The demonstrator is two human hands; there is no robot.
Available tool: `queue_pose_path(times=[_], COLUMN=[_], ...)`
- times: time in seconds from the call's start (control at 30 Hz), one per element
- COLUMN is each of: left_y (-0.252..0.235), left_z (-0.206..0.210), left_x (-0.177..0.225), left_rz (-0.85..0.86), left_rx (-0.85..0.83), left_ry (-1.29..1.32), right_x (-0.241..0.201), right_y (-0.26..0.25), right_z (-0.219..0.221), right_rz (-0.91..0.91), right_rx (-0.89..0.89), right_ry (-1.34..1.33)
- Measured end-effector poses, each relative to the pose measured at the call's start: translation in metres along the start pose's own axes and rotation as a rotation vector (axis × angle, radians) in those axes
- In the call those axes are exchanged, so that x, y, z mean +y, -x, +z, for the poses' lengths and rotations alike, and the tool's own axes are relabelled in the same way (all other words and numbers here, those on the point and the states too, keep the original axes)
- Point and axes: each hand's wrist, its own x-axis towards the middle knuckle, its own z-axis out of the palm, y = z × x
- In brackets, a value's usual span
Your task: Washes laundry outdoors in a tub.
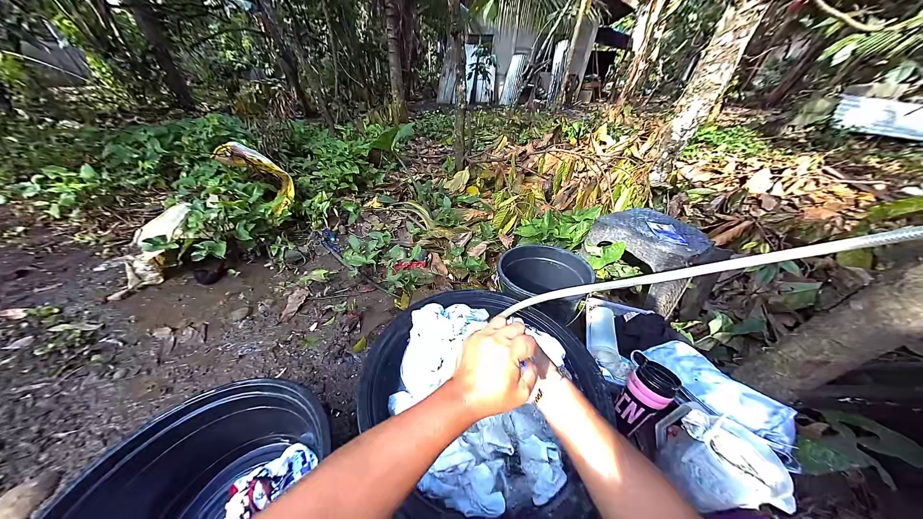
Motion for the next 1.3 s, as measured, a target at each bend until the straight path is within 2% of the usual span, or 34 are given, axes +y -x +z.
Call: queue_pose_path(times=[0.13, 0.3, 0.37, 0.53, 0.6, 0.63, 0.7, 0.73, 0.8, 0.87, 0.97, 1.03, 1.1, 1.2, 1.27, 1.3], left_y=[0.021, 0.063, 0.085, 0.121, 0.110, 0.097, 0.061, 0.043, 0.021, 0.022, 0.054, 0.088, 0.123, 0.175, 0.176, 0.163], left_z=[0.006, 0.041, 0.056, 0.078, 0.067, 0.054, 0.011, -0.015, -0.065, -0.114, -0.178, -0.207, -0.220, -0.212, -0.195, -0.184], left_x=[0.022, 0.042, 0.039, 0.025, 0.004, -0.008, -0.032, -0.043, -0.073, -0.103, -0.145, -0.167, -0.179, -0.195, -0.191, -0.185], left_rz=[0.144, 0.207, 0.223, 0.211, 0.093, -0.035, -0.375, -0.532, -0.742, -0.840, -0.942, -1.044, -1.195, -1.431, -1.530, -1.504], left_rx=[-0.094, -0.198, -0.246, -0.544, -0.470, -0.388, -0.181, -0.065, 0.099, 0.184, 0.159, 0.031, -0.175, -0.425, -0.499, -0.524], left_ry=[-0.079, -0.235, -0.246, -0.103, 0.031, 0.110, 0.283, 0.316, 0.268, 0.159, -0.129, -0.342, -0.526, -0.665, -0.647, -0.629], right_x=[-0.022, -0.003, 0.019, 0.071, 0.058, 0.047, 0.033, 0.024, 0.009, 0.008, 0.036, 0.066, 0.091, 0.116, 0.125, 0.125], right_y=[0.000, -0.002, -0.004, -0.009, -0.011, -0.011, -0.016, -0.021, -0.029, -0.034, -0.041, -0.043, -0.040, -0.029, -0.026, -0.028], right_z=[0.017, 0.017, 0.008, -0.023, -0.021, -0.017, -0.010, -0.007, 0.003, -0.001, -0.045, -0.083, -0.105, -0.119, -0.120, -0.119], right_rz=[0.281, 0.435, 0.479, 0.515, 0.495, 0.441, 0.299, 0.282, 0.240, 0.182, 0.259, 0.389, 0.554, 0.703, 0.698, 0.665], right_rx=[0.014, -0.199, -0.223, -0.129, -0.005, 0.099, 0.284, 0.267, 0.213, 0.186, 0.092, -0.069, -0.211, -0.231, -0.200, -0.165], right_ry=[0.471, 1.180, 1.279, 1.428, 1.290, 1.111, 0.548, 0.346, 0.271, 0.458, 1.097, 1.542, 1.816, 1.924, 1.913, 1.878])
